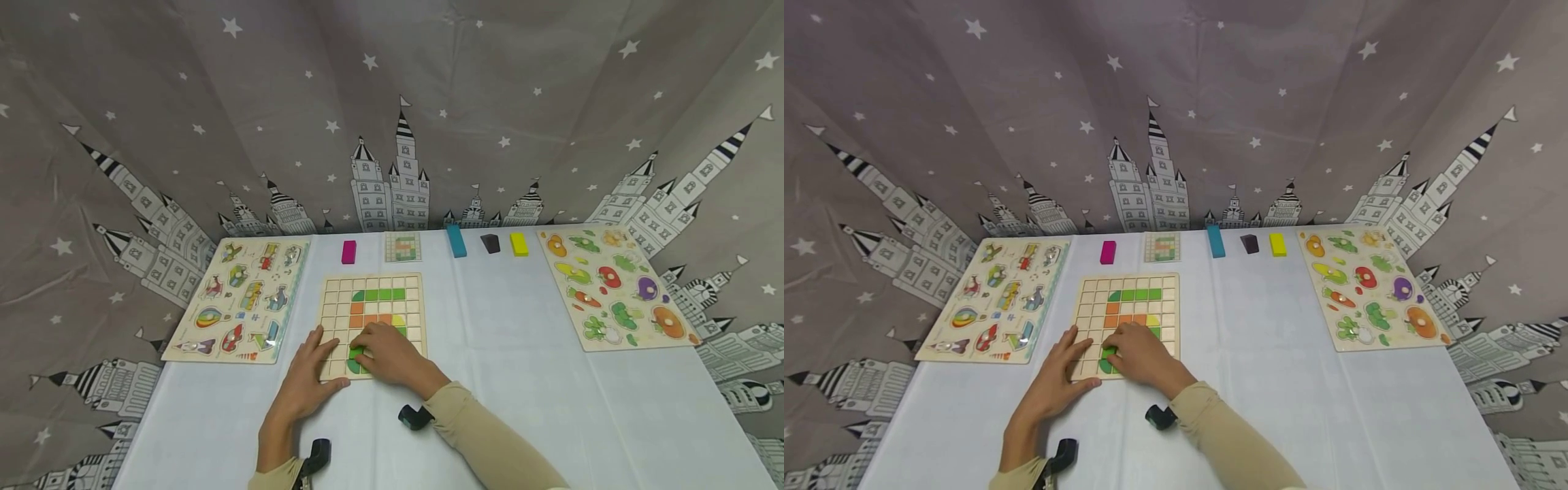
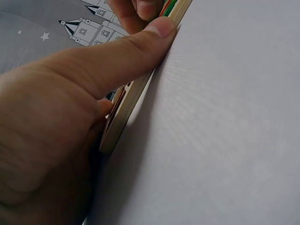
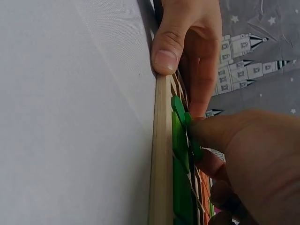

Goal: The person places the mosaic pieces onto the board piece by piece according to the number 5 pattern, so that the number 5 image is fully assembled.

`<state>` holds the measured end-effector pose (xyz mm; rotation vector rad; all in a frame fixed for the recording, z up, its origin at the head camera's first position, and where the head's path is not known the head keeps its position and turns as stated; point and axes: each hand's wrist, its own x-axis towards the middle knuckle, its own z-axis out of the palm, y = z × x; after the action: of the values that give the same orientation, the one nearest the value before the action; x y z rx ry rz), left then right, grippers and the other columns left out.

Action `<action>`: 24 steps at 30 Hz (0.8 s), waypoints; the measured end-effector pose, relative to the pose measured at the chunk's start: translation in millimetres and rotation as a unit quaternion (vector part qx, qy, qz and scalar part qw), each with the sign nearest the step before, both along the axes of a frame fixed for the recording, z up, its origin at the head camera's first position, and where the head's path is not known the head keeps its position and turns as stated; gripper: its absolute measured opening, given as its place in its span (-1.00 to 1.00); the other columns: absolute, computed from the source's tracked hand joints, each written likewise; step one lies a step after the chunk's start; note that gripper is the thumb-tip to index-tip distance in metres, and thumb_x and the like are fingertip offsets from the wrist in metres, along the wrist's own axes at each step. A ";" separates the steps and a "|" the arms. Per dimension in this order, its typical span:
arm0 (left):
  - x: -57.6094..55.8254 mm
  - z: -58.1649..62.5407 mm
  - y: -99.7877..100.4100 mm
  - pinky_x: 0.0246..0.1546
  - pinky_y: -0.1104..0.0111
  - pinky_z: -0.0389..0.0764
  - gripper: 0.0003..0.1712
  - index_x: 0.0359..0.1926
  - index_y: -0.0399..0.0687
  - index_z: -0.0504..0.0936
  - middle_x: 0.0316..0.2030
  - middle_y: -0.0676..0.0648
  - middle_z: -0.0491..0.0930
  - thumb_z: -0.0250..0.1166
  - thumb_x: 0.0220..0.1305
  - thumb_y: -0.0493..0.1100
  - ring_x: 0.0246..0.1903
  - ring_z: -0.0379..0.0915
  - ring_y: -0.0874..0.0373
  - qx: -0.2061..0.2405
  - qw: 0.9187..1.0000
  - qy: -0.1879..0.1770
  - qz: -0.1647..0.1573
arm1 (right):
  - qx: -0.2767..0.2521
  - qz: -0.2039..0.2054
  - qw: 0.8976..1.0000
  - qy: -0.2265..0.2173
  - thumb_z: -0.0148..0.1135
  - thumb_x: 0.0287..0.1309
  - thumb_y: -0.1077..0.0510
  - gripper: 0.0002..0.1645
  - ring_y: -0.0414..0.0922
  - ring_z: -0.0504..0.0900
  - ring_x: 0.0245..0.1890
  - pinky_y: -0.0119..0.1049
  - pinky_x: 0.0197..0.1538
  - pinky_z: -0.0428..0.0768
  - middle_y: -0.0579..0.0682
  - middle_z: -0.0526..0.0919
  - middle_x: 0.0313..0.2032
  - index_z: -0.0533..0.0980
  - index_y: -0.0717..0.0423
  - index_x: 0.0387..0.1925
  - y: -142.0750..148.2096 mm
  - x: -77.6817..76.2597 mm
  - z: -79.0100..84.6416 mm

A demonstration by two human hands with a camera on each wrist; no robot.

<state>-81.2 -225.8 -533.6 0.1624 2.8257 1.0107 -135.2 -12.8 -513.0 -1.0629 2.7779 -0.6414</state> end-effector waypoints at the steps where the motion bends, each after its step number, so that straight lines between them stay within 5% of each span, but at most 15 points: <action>1: -0.4 0.0 0.0 0.55 -0.30 -0.05 -0.01 0.47 -0.09 0.38 0.63 -0.25 -0.09 0.56 0.09 0.14 0.61 -0.26 -0.31 0.000 1.000 0.002 -0.001 | 0.000 -0.001 1.000 0.002 0.25 0.41 -0.04 -0.70 -0.22 0.61 -0.03 -0.36 0.07 0.60 -0.17 0.71 -0.04 0.70 -0.12 0.06 -0.9 -0.5 -0.1; 24: -0.7 -3.8 -0.8 0.54 -0.30 -0.06 0.00 0.48 -0.06 0.38 0.64 -0.22 -0.12 0.56 0.08 0.14 0.61 -0.27 -0.30 -0.001 1.000 -0.003 -0.001 | -0.018 -0.033 0.999 0.004 0.32 0.35 0.00 -0.79 -0.25 0.65 -0.14 -0.44 -0.08 0.60 -0.20 0.73 -0.14 0.77 -0.17 -0.06 -9.8 -2.3 -4.3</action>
<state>-81.9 -226.5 -537.4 0.1618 2.8196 1.0067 -137.5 -22.6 -517.3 -0.9854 2.8300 -0.6984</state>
